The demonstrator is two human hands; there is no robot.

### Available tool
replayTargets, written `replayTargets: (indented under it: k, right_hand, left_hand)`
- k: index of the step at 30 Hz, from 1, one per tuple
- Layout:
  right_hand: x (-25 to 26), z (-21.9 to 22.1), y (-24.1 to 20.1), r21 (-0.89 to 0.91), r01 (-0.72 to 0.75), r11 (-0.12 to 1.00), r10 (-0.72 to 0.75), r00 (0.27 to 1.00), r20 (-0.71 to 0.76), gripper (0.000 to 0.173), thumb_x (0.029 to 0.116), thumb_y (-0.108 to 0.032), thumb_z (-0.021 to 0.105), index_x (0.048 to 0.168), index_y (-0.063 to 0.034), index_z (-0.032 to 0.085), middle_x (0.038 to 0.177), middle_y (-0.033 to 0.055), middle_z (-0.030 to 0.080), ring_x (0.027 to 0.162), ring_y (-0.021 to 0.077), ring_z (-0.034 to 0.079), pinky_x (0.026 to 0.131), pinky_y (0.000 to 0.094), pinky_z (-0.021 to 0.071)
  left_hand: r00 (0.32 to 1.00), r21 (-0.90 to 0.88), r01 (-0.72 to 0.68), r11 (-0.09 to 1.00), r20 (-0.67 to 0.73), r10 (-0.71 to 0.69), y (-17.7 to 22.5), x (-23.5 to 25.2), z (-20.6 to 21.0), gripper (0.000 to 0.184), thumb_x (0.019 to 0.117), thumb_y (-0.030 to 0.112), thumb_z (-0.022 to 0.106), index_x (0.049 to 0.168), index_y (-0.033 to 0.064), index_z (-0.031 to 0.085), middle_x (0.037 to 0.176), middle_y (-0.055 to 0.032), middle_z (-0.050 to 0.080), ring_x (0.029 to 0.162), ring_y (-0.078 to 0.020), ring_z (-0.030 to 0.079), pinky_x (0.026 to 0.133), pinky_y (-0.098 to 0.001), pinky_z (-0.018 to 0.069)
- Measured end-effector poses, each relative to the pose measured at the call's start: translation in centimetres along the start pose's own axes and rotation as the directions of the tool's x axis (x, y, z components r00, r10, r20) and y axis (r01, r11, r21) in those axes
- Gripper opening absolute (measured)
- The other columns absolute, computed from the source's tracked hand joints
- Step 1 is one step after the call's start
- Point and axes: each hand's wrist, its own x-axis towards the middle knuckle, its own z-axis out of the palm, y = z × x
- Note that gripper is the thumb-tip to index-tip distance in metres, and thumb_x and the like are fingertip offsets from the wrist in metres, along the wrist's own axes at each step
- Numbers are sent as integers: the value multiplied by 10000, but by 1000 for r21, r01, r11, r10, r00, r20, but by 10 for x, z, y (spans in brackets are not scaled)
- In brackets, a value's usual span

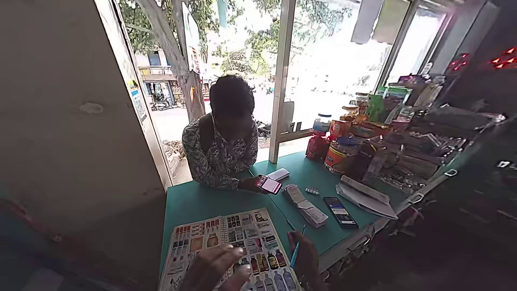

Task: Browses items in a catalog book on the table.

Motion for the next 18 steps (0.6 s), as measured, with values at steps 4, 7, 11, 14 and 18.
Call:
replayTargets:
  k: [4, 7, 11, 14, 18]
  right_hand:
    - [1, -3, -3, 24, -20, 1000, 20, 1000, -8, 284, 985, -322, 605, 978, -98, 779, 830, 126, 738, 797, 338, 730, 687, 545, 579]
    - [0, -6, -4, 18, -34, 999, 34, 999, 10, 287, 989, -312, 599, 998, -85, 775, 840, 137, 736, 796, 350, 728, 681, 557, 577]
    - [1, -4, -3, 28, 19, 999, -18, 1000, -26, 281, 977, -277, 606, 997, -54, 775, 849, 160, 741, 791, 369, 731, 681, 581, 573]
    - [3, -6, -3, 18, 27, 999, -26, 999, -21, 260, 982, -254, 613, 1009, -49, 770, 867, 165, 742, 798, 373, 731, 694, 584, 574]
    - [1, -11, -6, 28, 51, 998, -51, 999, -8, 281, 999, -250, 595, 1019, -27, 766, 910, 174, 749, 832, 367, 737, 729, 575, 578]
  left_hand:
    - [924, -5, 277, 961, 275, -265, -22, -80, 85, 225, 968, 225, 692, 1156, 124, 763, 1252, -122, 705, 1185, -285, 655, 1006, -475, 528]
    - [848, 74, 355, 932, 394, -354, -18, -107, 120, 250, 980, 258, 672, 1156, 109, 767, 1275, -109, 702, 1224, -301, 641, 1036, -479, 515]
    - [804, 216, 311, 925, 459, -378, -6, -119, 156, 362, 976, 346, 661, 1215, 87, 743, 1340, -129, 673, 1310, -351, 588, 1096, -504, 473]
    - [801, 325, 273, 905, 444, -401, -4, -120, 178, 392, 947, 352, 685, 1213, 70, 742, 1346, -126, 672, 1282, -335, 615, 1057, -488, 508]
    - [782, 425, 276, 862, 422, -458, 1, -120, 192, 310, 945, 215, 689, 1190, 32, 741, 1199, -139, 730, 1029, -273, 741, 814, -395, 621]
